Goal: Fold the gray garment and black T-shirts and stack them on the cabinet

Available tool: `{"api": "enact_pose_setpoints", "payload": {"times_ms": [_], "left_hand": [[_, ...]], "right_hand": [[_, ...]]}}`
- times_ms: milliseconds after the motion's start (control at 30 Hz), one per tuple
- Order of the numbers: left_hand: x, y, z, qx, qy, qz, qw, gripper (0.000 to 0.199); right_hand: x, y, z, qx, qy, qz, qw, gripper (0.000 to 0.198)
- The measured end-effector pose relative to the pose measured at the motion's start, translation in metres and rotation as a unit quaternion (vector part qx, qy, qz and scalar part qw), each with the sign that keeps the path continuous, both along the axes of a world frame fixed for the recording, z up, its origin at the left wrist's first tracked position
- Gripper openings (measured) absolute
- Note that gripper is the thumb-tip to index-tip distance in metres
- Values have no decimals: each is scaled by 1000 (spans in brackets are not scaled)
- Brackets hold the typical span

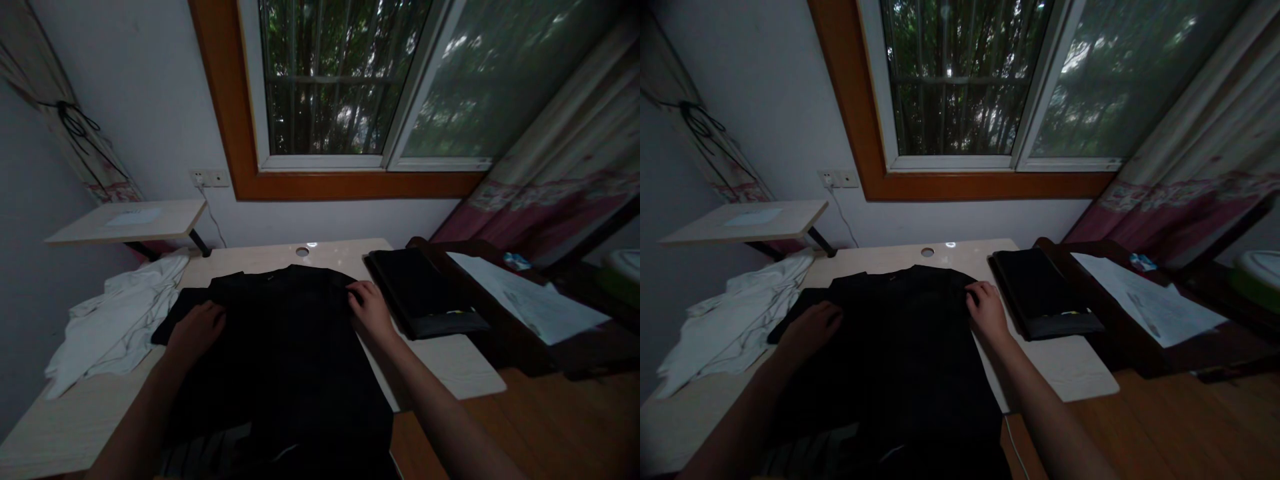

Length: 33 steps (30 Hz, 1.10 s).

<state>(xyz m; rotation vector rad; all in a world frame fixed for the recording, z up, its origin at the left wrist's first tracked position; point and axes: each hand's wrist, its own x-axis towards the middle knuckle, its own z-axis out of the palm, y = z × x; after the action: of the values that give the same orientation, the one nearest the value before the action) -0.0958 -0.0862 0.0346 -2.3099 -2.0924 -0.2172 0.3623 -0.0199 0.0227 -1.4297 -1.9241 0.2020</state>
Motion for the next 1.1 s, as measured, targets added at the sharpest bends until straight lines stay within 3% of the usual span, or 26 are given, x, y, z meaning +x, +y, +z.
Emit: {"api": "enact_pose_setpoints", "payload": {"times_ms": [100,200,367,533,633,767,900,1000,1100], "left_hand": [[5,13,-12,49,-15,-28,998,35],[13,28,-25,63,-29,-31,997,41],[27,44,-40,81,-15,-15,997,47],[31,48,-45,99,2,10,995,47],[28,49,-45,102,2,8,995,47],[23,51,-44,99,3,8,995,48],[21,53,-43,99,0,15,995,47],[20,54,-45,95,-3,14,995,47],[19,54,-47,93,-7,14,996,47]], "right_hand": [[8,7,-7,-22,-50,-106,993,29],[12,11,-14,-59,-93,-155,982,45],[13,23,-16,-62,-55,-141,986,42],[15,42,-7,-49,112,-98,988,30],[17,51,1,-12,193,-103,976,35],[19,60,9,26,221,-121,967,44],[21,59,13,4,162,-152,975,49],[21,48,14,-37,31,-164,985,48],[17,33,14,-111,-107,-166,974,49]]}}
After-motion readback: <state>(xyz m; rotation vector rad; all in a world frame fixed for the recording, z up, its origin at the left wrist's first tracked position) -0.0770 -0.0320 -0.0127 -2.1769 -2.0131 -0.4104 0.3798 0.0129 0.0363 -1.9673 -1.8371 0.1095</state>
